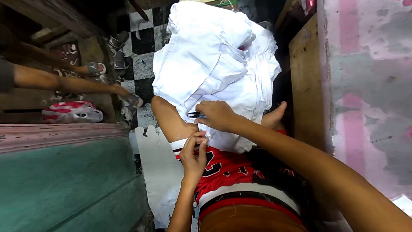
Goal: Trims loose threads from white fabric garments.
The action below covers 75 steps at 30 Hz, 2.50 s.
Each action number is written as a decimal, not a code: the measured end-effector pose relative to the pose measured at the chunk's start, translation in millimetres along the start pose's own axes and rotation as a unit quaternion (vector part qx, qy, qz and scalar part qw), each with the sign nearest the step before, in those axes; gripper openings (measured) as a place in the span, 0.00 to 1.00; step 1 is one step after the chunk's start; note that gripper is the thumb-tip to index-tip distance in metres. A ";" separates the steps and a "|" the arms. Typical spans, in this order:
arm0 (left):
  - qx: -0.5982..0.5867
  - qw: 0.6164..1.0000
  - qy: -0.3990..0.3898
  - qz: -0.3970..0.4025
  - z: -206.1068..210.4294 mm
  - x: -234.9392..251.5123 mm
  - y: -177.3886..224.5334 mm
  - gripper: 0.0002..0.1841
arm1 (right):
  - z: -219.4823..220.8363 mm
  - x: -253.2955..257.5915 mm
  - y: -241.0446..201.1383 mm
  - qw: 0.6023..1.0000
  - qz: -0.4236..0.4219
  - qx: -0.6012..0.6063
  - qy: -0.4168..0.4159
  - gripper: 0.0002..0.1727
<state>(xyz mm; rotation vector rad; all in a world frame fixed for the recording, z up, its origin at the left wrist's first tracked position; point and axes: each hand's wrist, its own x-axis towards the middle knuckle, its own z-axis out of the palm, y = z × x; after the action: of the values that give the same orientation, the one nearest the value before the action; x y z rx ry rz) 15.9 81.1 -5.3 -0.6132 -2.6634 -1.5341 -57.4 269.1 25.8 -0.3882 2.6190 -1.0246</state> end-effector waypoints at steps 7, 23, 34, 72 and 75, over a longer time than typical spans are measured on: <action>-0.243 0.951 0.013 -0.192 2.0 0.9 21.0 0.03 | 26.1 -88.7 1.1 0.909 0.140 0.374 0.119 0.21; -0.259 0.954 -0.001 -0.152 9.9 -7.4 17.4 0.02 | 29.4 -84.1 -4.6 0.682 0.328 0.640 -0.131 0.26; -0.182 0.978 -0.002 -0.106 9.8 -9.8 13.4 0.01 | 34.1 -84.0 -3.7 0.633 0.343 0.681 -0.135 0.25; -0.237 0.921 0.042 -0.306 21.8 60.5 33.1 0.06 | -38.9 -22.9 16.1 0.991 0.011 -0.053 0.121 0.10; -0.264 0.903 0.063 -0.333 20.0 66.4 37.6 0.08 | -24.4 -27.9 20.1 0.969 -0.077 -0.028 0.232 0.09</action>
<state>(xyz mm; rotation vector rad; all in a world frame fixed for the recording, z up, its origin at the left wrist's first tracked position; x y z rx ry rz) -29.1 136.4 28.6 0.4785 -2.4623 -2.3813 -43.7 308.1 34.0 -0.4107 3.0780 -1.2161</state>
